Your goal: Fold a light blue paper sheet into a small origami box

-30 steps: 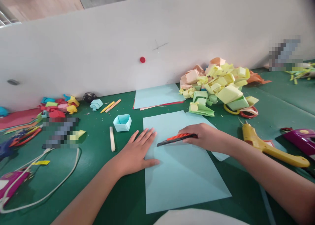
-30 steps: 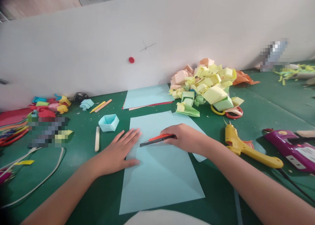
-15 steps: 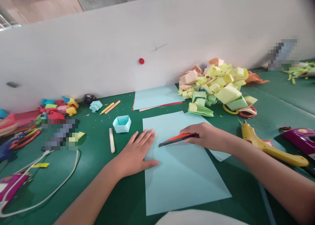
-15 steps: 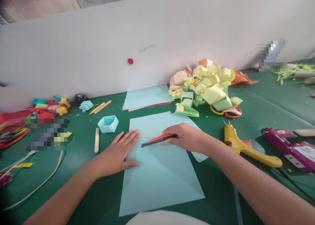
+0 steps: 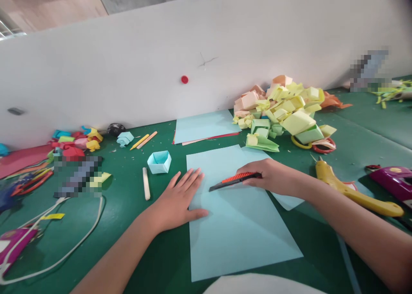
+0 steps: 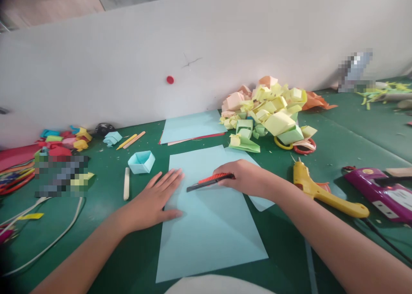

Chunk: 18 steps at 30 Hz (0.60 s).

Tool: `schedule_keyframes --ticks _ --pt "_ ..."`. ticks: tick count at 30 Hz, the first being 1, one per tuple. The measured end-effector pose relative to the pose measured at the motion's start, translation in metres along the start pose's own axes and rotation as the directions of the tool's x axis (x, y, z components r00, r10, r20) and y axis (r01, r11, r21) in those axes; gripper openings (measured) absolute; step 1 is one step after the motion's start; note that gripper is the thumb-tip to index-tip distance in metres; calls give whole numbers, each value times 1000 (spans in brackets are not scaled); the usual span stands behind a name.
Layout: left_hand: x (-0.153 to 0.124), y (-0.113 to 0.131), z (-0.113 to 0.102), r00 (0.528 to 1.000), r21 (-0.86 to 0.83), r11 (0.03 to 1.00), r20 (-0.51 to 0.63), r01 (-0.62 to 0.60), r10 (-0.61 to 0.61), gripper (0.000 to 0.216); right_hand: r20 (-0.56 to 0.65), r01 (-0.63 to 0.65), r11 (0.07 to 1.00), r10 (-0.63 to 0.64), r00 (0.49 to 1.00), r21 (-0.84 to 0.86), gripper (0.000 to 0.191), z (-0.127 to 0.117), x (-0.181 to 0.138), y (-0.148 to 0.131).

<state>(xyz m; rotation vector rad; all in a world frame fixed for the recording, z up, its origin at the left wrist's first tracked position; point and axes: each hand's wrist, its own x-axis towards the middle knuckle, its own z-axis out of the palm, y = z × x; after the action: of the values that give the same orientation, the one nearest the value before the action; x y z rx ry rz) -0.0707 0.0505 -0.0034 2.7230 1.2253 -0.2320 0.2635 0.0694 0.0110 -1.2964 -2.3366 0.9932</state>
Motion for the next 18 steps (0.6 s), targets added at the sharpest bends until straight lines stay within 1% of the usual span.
schedule_keyframes --ticks 6,12,18 --pt "-1 0 0 1000 8 1000 1 2 -2 96 8 -30 1000 30 1000 2 30 -2 -2 2" --pt "0 -1 2 998 32 999 -55 -24 25 97 8 -47 999 47 999 -10 35 -4 -2 3" --pt "0 -1 0 999 24 1000 -35 -18 18 98 9 -59 998 59 998 -6 37 -6 -4 3"
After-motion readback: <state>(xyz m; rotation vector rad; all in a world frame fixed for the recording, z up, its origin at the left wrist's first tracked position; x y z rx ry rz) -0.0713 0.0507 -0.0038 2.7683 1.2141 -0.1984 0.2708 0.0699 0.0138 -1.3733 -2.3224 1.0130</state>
